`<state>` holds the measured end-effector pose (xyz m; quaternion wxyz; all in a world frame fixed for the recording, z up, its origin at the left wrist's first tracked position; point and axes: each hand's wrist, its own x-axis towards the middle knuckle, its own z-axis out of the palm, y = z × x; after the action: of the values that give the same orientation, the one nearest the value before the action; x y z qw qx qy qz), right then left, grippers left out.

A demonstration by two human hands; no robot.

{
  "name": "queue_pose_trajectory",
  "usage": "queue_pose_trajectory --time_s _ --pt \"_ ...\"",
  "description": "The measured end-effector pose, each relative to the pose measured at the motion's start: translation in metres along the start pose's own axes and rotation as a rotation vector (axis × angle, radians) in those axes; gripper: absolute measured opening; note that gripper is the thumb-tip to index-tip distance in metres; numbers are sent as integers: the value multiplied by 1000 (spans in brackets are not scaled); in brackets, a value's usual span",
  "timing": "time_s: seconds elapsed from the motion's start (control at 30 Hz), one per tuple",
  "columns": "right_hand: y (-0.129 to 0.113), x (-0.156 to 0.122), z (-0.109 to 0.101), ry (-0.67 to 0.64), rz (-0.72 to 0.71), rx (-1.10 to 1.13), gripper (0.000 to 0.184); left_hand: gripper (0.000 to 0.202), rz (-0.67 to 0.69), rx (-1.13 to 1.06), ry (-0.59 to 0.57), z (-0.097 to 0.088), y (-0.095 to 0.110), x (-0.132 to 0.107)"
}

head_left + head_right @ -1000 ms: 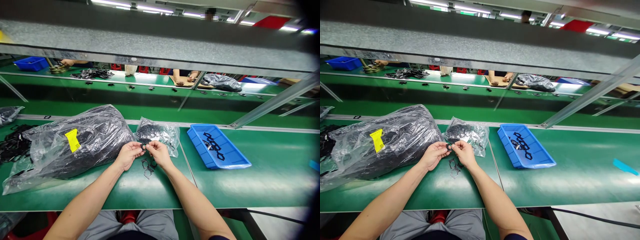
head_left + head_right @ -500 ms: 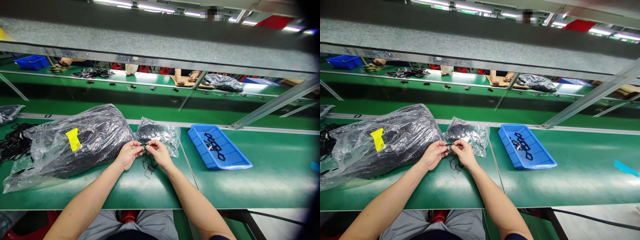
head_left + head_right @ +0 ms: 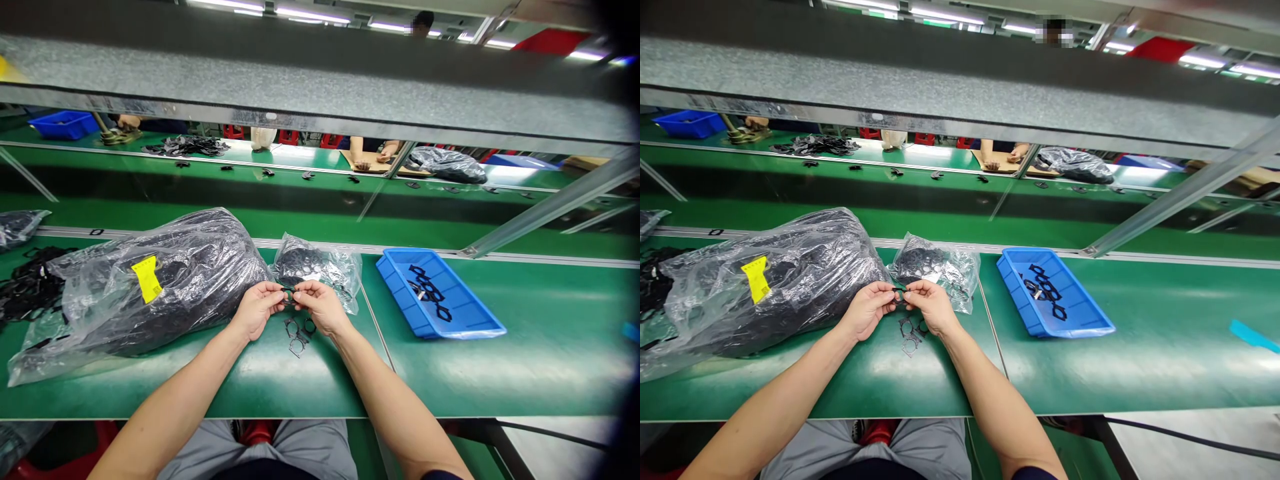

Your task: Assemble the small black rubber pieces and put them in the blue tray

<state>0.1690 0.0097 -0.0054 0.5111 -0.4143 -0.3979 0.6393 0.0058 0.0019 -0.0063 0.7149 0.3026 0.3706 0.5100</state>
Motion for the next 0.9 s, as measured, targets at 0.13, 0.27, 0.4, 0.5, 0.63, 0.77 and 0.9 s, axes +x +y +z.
queue_pose_trajectory --time_s 0.13,0.27,0.4,0.5,0.63,0.77,0.9 --pt "0 0 0 -11 45 39 31 27 -6 -8 6 0 1 -1" --pt "2 1 1 12 51 79 33 29 4 -30 13 0 1 -1" --pt "4 1 3 48 45 133 34 30 9 -39 13 0 0 0" --pt "5 1 5 75 35 175 34 31 14 -44 15 0 -1 0" --pt "6 1 8 99 24 209 34 32 15 -44 26 1 -2 -1" --pt "5 1 6 104 18 178 34 31 19 -27 36 1 -2 -1" --pt "4 2 4 105 13 144 33 31 29 -14 40 2 -3 0"
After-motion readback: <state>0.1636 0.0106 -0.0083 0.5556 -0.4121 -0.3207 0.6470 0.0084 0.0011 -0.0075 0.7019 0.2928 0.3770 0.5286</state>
